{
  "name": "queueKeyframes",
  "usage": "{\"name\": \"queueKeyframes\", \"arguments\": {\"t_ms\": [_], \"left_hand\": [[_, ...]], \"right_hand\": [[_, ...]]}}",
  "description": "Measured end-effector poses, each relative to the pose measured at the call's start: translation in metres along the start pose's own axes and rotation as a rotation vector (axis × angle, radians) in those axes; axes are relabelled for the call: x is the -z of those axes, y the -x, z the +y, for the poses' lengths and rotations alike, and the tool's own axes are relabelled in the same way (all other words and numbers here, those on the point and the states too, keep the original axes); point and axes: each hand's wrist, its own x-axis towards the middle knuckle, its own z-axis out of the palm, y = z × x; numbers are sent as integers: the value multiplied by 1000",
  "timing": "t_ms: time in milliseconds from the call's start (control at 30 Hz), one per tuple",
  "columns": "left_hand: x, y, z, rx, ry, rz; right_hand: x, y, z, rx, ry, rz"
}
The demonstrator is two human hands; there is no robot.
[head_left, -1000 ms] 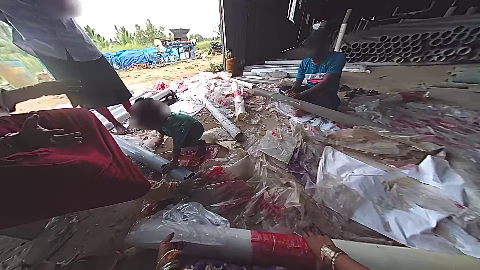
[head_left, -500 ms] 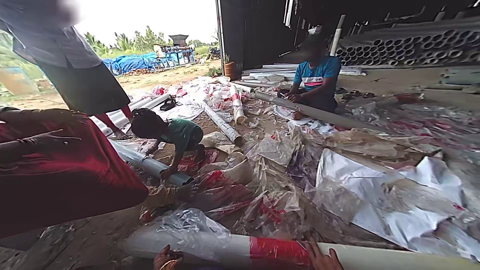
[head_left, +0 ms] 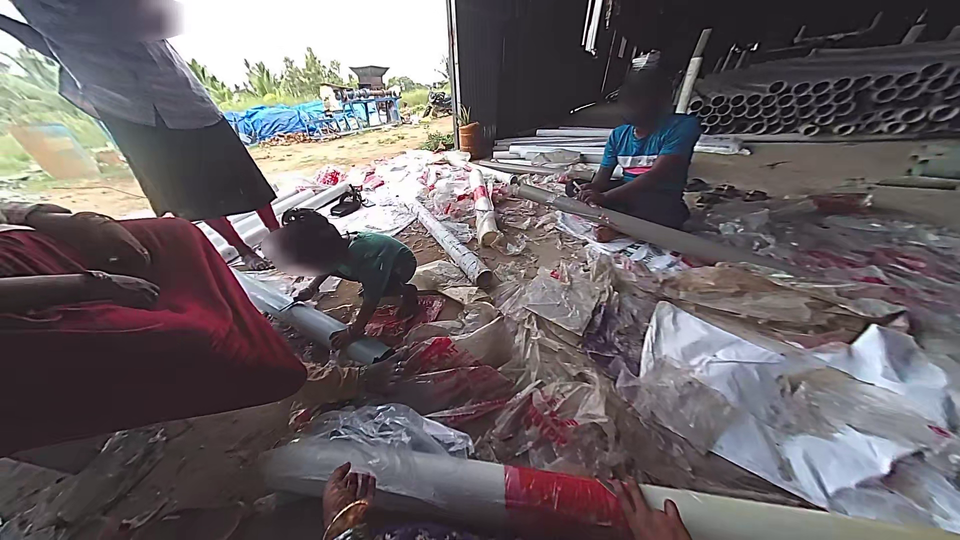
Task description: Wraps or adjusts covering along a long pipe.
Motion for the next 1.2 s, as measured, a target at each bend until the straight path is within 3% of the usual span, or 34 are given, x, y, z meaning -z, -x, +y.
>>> {"name": "queueKeyframes", "arguments": {"t_ms": [33, 100, 333, 400, 467, 600, 800, 1033, 1200], "left_hand": [[2, -24, -3, 216, -19, 250], [-5, -43, -5, 329, -151, 392], [-37, -28, 5, 84, -695, 54], [-29, -35, 1, 52, -992, 71], [-23, -35, -2, 37, -1081, 197], [-26, -29, -7, 139, -606, 446], [-34, -13, -15, 283, -293, 431], [-21, -22, -19, 325, -126, 468], [-19, -20, -21, 384, -107, 401]], "right_hand": [[2, 1, -1, 2, -8, -13], [9, 2, -3, 6, -20, -53], [9, 0, -2, 4, -20, -71], [10, 0, -2, 3, -7, -84], [9, -1, -2, 3, 2, -82], [21, -3, -2, 1, -39, -132], [46, -30, 2, 0, -54, -291], [56, -51, 10, 23, -18, -389], [72, -42, 3, 10, -44, -412]]}}
